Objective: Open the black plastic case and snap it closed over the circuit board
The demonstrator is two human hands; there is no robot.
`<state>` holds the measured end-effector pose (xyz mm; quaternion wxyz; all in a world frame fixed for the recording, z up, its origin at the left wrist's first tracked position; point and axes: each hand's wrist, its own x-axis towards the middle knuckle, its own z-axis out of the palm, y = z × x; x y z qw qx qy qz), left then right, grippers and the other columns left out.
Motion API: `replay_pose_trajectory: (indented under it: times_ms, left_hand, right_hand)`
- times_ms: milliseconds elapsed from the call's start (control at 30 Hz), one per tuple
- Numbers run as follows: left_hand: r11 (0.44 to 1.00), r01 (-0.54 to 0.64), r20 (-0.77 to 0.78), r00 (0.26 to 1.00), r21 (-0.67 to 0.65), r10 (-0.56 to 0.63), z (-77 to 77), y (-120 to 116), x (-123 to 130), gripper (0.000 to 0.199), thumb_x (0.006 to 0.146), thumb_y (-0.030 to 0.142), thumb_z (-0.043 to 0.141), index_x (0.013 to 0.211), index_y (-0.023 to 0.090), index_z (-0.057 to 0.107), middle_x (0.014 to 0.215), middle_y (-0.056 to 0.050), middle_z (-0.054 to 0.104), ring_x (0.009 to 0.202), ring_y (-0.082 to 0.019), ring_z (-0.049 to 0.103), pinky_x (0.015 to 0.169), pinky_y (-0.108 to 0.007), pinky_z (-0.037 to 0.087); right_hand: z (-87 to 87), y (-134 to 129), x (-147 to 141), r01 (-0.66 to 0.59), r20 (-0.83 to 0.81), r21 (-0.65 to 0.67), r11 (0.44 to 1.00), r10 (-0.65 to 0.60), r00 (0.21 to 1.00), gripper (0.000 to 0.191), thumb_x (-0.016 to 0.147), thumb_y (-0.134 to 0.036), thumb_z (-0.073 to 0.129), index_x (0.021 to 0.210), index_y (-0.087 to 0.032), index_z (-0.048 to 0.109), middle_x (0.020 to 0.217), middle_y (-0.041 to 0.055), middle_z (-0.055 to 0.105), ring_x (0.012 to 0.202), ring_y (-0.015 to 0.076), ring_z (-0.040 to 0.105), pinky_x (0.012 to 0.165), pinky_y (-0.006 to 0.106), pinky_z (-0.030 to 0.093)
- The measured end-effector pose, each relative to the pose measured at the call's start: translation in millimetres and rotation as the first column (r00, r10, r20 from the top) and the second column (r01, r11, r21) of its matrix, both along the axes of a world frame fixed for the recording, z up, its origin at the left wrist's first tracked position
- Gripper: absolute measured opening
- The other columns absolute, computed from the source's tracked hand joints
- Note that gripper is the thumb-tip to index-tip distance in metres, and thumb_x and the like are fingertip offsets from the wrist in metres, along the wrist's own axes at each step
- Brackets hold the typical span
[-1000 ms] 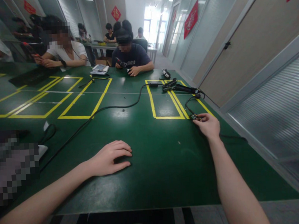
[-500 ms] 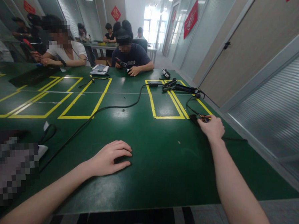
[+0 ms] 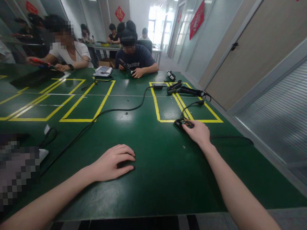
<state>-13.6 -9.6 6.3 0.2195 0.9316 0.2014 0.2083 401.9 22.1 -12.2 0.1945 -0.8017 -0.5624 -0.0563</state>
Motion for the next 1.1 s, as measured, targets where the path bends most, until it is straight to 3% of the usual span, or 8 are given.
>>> replay_pose_trajectory:
  times_ms: [67, 133, 267, 367, 500, 767, 1000, 1100]
  left_hand:
    - [1.000, -0.002, 0.016, 1.000, -0.007, 0.002, -0.5, 0, 0, 0.017, 0.100, 0.034, 0.066, 0.107, 0.020, 0.073, 0.112, -0.007, 0.074, 0.107, -0.023, 0.069, 0.096, -0.038, 0.052]
    - [1.000, -0.004, 0.059, 0.998, -0.012, 0.005, -0.2, 0, 1, 0.018, 0.101, 0.033, 0.065, 0.111, 0.020, 0.072, 0.112, -0.007, 0.074, 0.106, -0.022, 0.069, 0.095, -0.038, 0.053]
    - [0.996, -0.056, 0.210, 0.977, 0.068, 0.040, 1.3, -1, 3, 0.020, 0.100, 0.033, 0.065, 0.113, 0.018, 0.070, 0.108, -0.010, 0.073, 0.099, -0.022, 0.068, 0.088, -0.036, 0.054]
    - [0.986, -0.093, 0.231, 0.971, 0.141, 0.058, 1.3, -2, 4, 0.029, 0.095, 0.042, 0.072, 0.109, 0.017, 0.069, 0.102, -0.010, 0.072, 0.091, -0.022, 0.066, 0.081, -0.036, 0.053]
    - [0.994, -0.039, 0.088, 0.996, 0.103, 0.030, -0.5, -2, 6, 0.041, 0.089, 0.049, 0.077, 0.116, 0.019, 0.067, 0.103, -0.008, 0.072, 0.093, -0.023, 0.066, 0.082, -0.036, 0.052]
    - [0.992, -0.095, 0.047, 0.995, 0.086, 0.092, 0.0, -1, 6, 0.039, 0.094, 0.030, 0.071, 0.130, 0.019, 0.062, 0.111, -0.009, 0.072, 0.101, -0.024, 0.064, 0.090, -0.039, 0.055]
    - [0.986, -0.116, 0.036, 0.993, 0.121, 0.112, -0.9, -2, 9, 0.033, 0.095, 0.032, 0.070, 0.125, 0.018, 0.064, 0.109, -0.009, 0.073, 0.102, -0.026, 0.062, 0.090, -0.042, 0.055]
    - [0.985, -0.125, 0.034, 0.992, 0.119, 0.121, -0.5, -3, 10, 0.038, 0.093, 0.032, 0.073, 0.127, 0.019, 0.064, 0.112, -0.009, 0.073, 0.104, -0.026, 0.062, 0.093, -0.043, 0.055]
  right_hand:
    - [3.9, -4, -43, -0.160, -0.019, -0.009, 0.987, 0.160, 0.987, 0.035, 0.089, -0.045, 0.064, 0.106, -0.019, 0.080, 0.103, 0.0124, 0.078, 0.094, 0.0317, 0.074, 0.070, 0.035, 0.053]
    - [6.1, -14, -85, -0.397, -0.061, 0.018, 0.918, 0.397, 0.916, 0.031, 0.091, -0.041, 0.064, 0.107, -0.020, 0.079, 0.100, 0.0096, 0.078, 0.090, 0.0274, 0.074, 0.070, 0.033, 0.052]
    - [8.7, -46, -150, -0.795, -0.147, 0.034, 0.606, 0.790, 0.595, 0.023, 0.092, -0.036, 0.068, 0.105, -0.020, 0.076, 0.094, 0.0052, 0.075, 0.083, 0.0205, 0.072, 0.070, 0.029, 0.051]
    - [11.3, -65, -171, -0.900, -0.169, 0.013, 0.436, 0.888, 0.428, 0.027, 0.090, -0.036, 0.072, 0.111, -0.019, 0.073, 0.094, 0.0040, 0.073, 0.078, 0.0173, 0.070, 0.063, 0.026, 0.047]
    - [13.2, -71, -175, -0.910, -0.160, -0.008, 0.414, 0.898, 0.409, 0.027, 0.090, -0.038, 0.073, 0.109, -0.018, 0.072, 0.092, 0.0035, 0.071, 0.075, 0.0159, 0.067, 0.060, 0.025, 0.043]
    - [10.0, -65, -166, -0.889, -0.146, 0.160, 0.430, 0.901, 0.409, 0.020, 0.095, -0.037, 0.066, 0.105, -0.019, 0.067, 0.097, 0.0050, 0.072, 0.081, 0.0163, 0.070, 0.064, 0.025, 0.048]
    - [7.8, -63, -165, -0.910, -0.002, 0.248, 0.332, 0.939, 0.343, 0.024, 0.102, -0.038, 0.059, 0.111, -0.017, 0.068, 0.102, 0.0076, 0.074, 0.078, 0.0145, 0.071, 0.062, 0.024, 0.050]
    - [7.9, -62, -165, -0.903, 0.037, 0.277, 0.328, 0.936, 0.351, 0.028, 0.104, -0.040, 0.056, 0.113, -0.016, 0.068, 0.102, 0.0087, 0.075, 0.078, 0.0150, 0.072, 0.061, 0.024, 0.052]
